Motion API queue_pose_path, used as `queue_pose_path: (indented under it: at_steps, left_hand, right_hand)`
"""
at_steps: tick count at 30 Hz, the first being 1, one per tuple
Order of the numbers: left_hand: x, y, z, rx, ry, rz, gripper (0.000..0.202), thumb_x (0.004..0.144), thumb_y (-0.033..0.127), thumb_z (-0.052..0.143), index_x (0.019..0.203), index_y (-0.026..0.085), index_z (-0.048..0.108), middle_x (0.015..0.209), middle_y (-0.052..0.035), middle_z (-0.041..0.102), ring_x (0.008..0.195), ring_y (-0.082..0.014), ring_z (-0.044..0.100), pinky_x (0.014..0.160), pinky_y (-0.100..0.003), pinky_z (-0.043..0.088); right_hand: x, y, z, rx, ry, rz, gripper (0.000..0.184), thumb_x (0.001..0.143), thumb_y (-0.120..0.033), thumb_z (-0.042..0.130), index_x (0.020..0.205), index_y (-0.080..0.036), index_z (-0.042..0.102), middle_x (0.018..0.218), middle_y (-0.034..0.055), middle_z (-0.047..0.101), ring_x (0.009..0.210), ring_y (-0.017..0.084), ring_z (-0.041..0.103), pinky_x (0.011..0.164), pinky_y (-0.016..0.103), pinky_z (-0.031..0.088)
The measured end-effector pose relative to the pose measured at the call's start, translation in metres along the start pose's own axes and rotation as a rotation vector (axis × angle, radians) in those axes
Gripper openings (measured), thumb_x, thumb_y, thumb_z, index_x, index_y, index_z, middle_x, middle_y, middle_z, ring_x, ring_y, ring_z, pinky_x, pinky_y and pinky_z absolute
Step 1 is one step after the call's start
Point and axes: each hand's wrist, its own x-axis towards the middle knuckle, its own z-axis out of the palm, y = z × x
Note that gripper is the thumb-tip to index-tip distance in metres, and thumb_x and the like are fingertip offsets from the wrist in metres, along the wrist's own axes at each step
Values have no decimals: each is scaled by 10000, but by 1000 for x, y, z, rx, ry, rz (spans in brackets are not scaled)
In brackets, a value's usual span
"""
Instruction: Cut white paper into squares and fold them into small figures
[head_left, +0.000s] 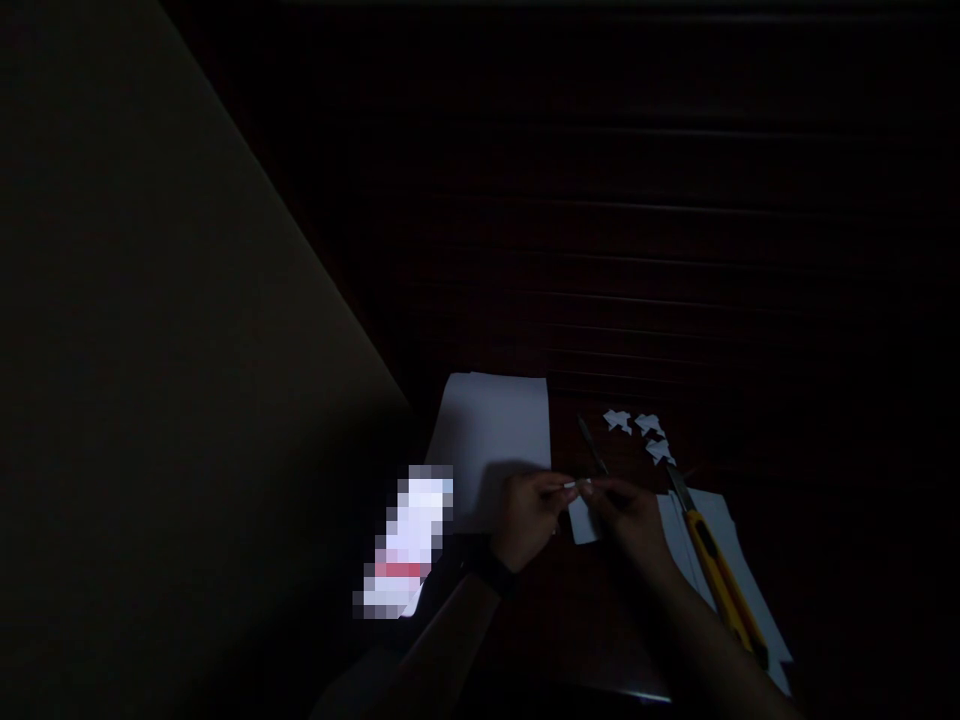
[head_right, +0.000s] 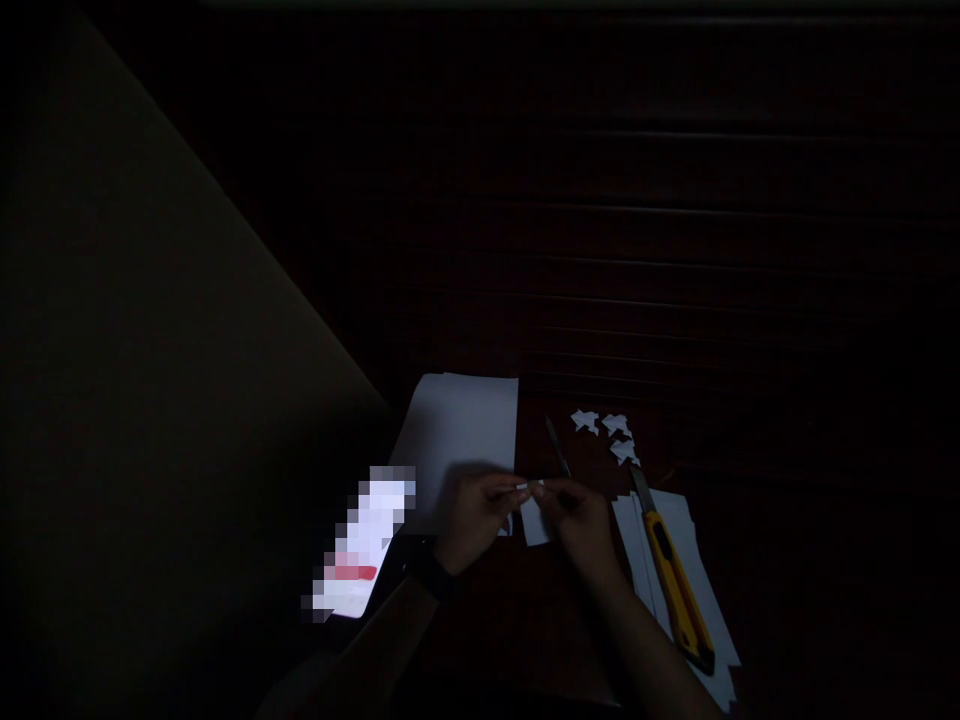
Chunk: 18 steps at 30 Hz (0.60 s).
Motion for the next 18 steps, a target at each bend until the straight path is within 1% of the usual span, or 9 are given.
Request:
queue_pose_path:
  at_steps: [3,6,9,12,15,18]
  left_hand:
    - [-1,0,-1,31,-30,-21,238,725,333,618,825,127,680,640,-40,659,406,-88,515,358,-174,376]
    - [-1,1,-3,34,-41,-40,225,713,321,629,799,119,680,635,-42,656,406,-86,514,348,-167,372]
    - [-2,0,-3,22,-78,-49,228,705,328,636,804,129,686,636,-39,654,420,-91,524,343,-163,376]
    - [-2,-3,-1,-10,-106,-68,270,708,354,630,860,139,687,625,-33,648,418,-97,526,324,-165,377]
    - [-2,-6,1,-34,-103,-62,295,709,371,630,883,142,696,678,-46,672,410,-86,522,330,-168,390]
    - [1,-6,0,-56,-39,-75,294,690,362,652,858,127,704,716,-64,688,404,-83,526,333,-173,398]
  right_hand:
    - [1,2,-1,-33,-27,-26,254,711,-407,632,776,-171,699,764,65,701,724,222,618,672,318,454]
    - [1,6,0,-3,-49,-49,238,706,-398,640,740,-165,676,724,51,680,694,199,595,645,295,441]
    - [1,15,0,66,-37,34,228,679,-384,671,663,-157,652,643,30,646,616,174,562,588,276,418]
    - [1,24,0,172,-2,135,223,645,-369,700,636,-155,637,603,14,621,576,163,540,561,271,401]
    - [2,24,1,225,30,159,238,650,-380,692,614,-158,615,570,-2,590,565,155,521,563,266,391]
    - [0,18,2,131,-14,93,276,704,-415,638,627,-151,615,604,9,589,581,148,504,556,254,371]
